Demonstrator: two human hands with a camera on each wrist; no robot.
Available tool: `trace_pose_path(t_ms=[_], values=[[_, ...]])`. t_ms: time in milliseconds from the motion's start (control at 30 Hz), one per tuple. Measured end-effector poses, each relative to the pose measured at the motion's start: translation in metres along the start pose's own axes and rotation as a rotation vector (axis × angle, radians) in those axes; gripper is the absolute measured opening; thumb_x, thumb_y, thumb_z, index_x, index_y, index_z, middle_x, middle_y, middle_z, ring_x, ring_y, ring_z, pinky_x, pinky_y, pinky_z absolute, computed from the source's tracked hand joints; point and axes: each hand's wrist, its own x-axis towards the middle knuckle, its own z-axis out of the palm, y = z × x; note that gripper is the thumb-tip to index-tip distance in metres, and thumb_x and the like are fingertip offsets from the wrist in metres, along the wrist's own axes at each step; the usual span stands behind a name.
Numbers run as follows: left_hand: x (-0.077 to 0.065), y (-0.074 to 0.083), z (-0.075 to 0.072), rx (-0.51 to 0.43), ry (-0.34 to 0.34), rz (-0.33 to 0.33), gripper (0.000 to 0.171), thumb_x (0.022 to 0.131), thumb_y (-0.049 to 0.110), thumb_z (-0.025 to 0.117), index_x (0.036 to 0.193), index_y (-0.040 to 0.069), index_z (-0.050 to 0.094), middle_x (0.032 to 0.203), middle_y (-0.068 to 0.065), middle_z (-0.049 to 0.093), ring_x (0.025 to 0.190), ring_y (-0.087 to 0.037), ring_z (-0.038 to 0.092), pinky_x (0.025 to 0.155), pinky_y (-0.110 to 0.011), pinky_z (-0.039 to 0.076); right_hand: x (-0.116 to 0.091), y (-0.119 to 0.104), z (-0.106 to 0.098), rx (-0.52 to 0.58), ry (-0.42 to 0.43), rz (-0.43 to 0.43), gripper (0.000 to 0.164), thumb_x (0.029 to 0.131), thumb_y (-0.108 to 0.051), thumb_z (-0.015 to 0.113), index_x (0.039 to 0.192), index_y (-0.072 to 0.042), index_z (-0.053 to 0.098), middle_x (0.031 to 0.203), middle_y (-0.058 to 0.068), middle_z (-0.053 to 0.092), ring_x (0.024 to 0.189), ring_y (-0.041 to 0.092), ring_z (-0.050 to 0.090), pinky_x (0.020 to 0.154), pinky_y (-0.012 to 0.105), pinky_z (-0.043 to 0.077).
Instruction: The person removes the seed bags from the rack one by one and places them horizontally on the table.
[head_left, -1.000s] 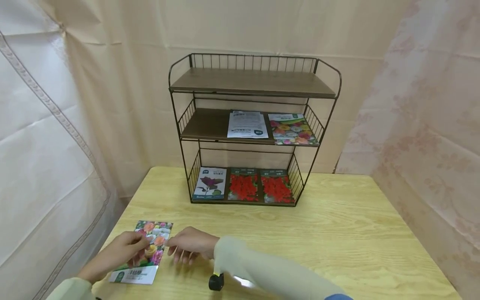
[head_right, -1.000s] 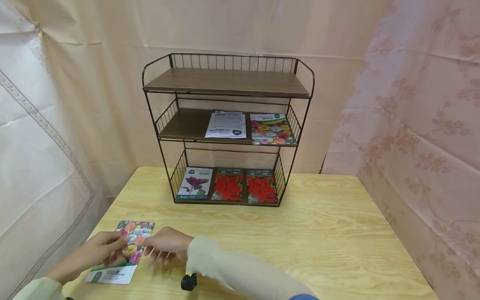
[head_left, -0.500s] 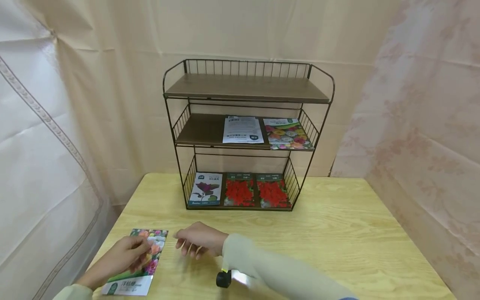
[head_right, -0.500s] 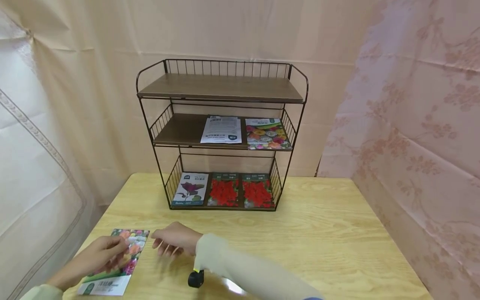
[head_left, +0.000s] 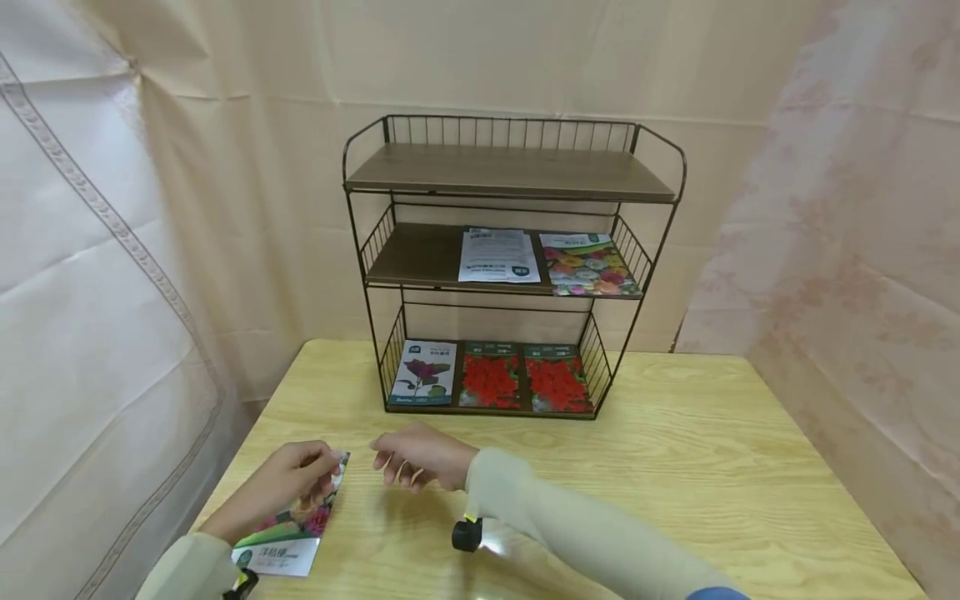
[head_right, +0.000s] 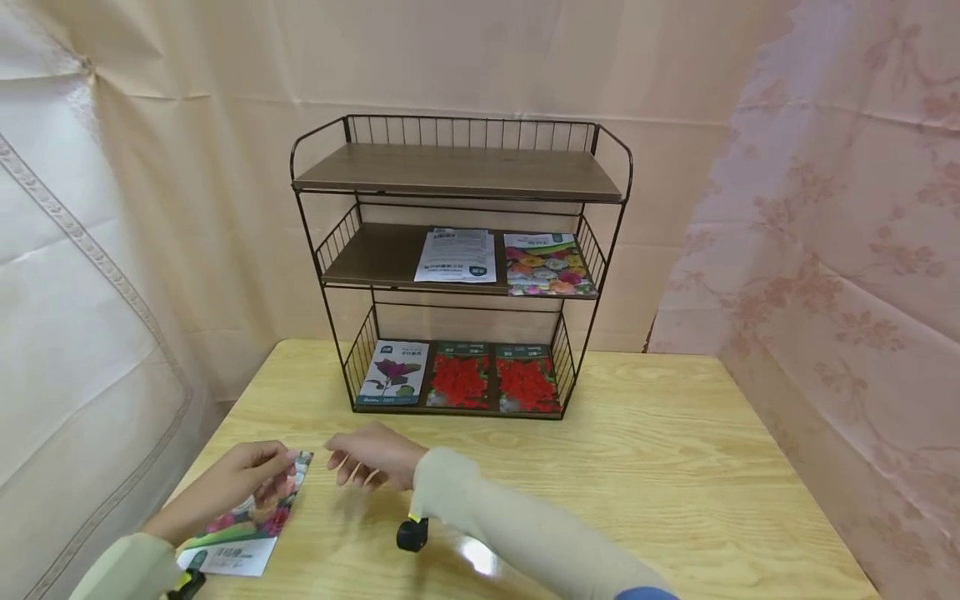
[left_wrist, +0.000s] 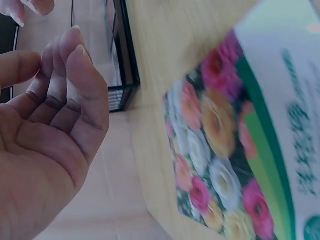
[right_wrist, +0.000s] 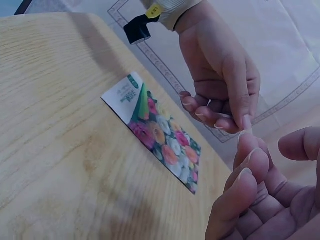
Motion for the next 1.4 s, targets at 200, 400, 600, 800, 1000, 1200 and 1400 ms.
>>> trace_pose_path(t_ms=[200, 400, 600, 800, 1000, 1200, 1400], values=[[0.009, 0.010, 0.009, 0.029, -0.010, 0.033, 0.042, 0.109, 0.037, 0.051, 0.100, -0.002, 0.062, 0.084, -0.019, 0.064, 0.066, -0.025, 0.061, 0.055, -0.036, 0.054, -0.004, -0.002, -0.015, -0.007, 0.008, -0.006, 0.038, 0.097, -0.039, 0.063, 0.094, -0.003, 0.072, 0.072, 0.002, 0.065, 0.052, 0.010, 0.047, 0.045, 0.021, 0.038], [0.013, 0.008, 0.014, 0.049, 0.001, 0.035, 0.048, 0.108, 0.043, 0.051, 0.100, -0.004, 0.062, 0.083, -0.019, 0.064, 0.063, -0.021, 0.059, 0.053, -0.036, 0.053, -0.009, -0.005, -0.030, 0.003, 0.023, -0.010, 0.034, 0.098, -0.038, 0.062, 0.088, -0.007, 0.072, 0.072, 0.003, 0.065, 0.052, 0.011, 0.047, 0.046, 0.022, 0.039], [0.020, 0.018, 0.017, 0.045, 0.007, 0.038, 0.042, 0.109, 0.039, 0.051, 0.099, 0.001, 0.063, 0.085, -0.019, 0.064, 0.061, -0.021, 0.056, 0.049, -0.033, 0.049, -0.013, -0.006, -0.043, 0.035, 0.045, -0.023, 0.032, 0.097, -0.037, 0.063, 0.088, -0.007, 0.071, 0.073, 0.003, 0.064, 0.056, 0.013, 0.047, 0.049, 0.024, 0.040], [0.024, 0.033, 0.018, 0.069, 0.000, 0.084, 0.040, 0.110, 0.039, 0.050, 0.097, 0.003, 0.063, 0.084, -0.016, 0.064, 0.058, -0.021, 0.055, 0.047, -0.032, 0.049, -0.018, -0.009, -0.054, 0.056, 0.081, -0.030, 0.034, 0.098, -0.037, 0.064, 0.092, -0.004, 0.072, 0.073, 0.003, 0.064, 0.056, 0.013, 0.047, 0.049, 0.024, 0.040], [0.033, 0.046, 0.022, 0.117, 0.019, 0.139, 0.041, 0.109, 0.042, 0.049, 0.099, 0.005, 0.064, 0.083, -0.011, 0.065, 0.068, -0.030, 0.062, 0.056, -0.035, 0.054, -0.024, -0.013, -0.071, 0.073, 0.112, -0.047, 0.035, 0.099, -0.040, 0.064, 0.089, -0.007, 0.073, 0.075, 0.004, 0.066, 0.056, 0.014, 0.048, 0.050, 0.026, 0.040], [0.044, 0.052, 0.027, 0.100, 0.036, 0.137, 0.042, 0.108, 0.046, 0.049, 0.100, 0.008, 0.065, 0.086, -0.012, 0.066, 0.071, -0.031, 0.063, 0.057, -0.035, 0.054, -0.028, -0.016, -0.088, 0.092, 0.106, -0.053, 0.037, 0.101, -0.041, 0.062, 0.092, -0.007, 0.072, 0.076, 0.003, 0.066, 0.057, 0.014, 0.048, 0.052, 0.027, 0.040], [0.055, 0.063, 0.029, 0.080, 0.029, 0.171, 0.042, 0.108, 0.047, 0.050, 0.100, 0.009, 0.066, 0.086, -0.011, 0.066, 0.071, -0.027, 0.061, 0.059, -0.036, 0.054, -0.035, -0.017, -0.106, 0.146, 0.121, -0.051, 0.038, 0.102, -0.041, 0.060, 0.095, -0.005, 0.071, 0.074, 0.000, 0.064, 0.056, 0.013, 0.048, 0.053, 0.026, 0.041]])
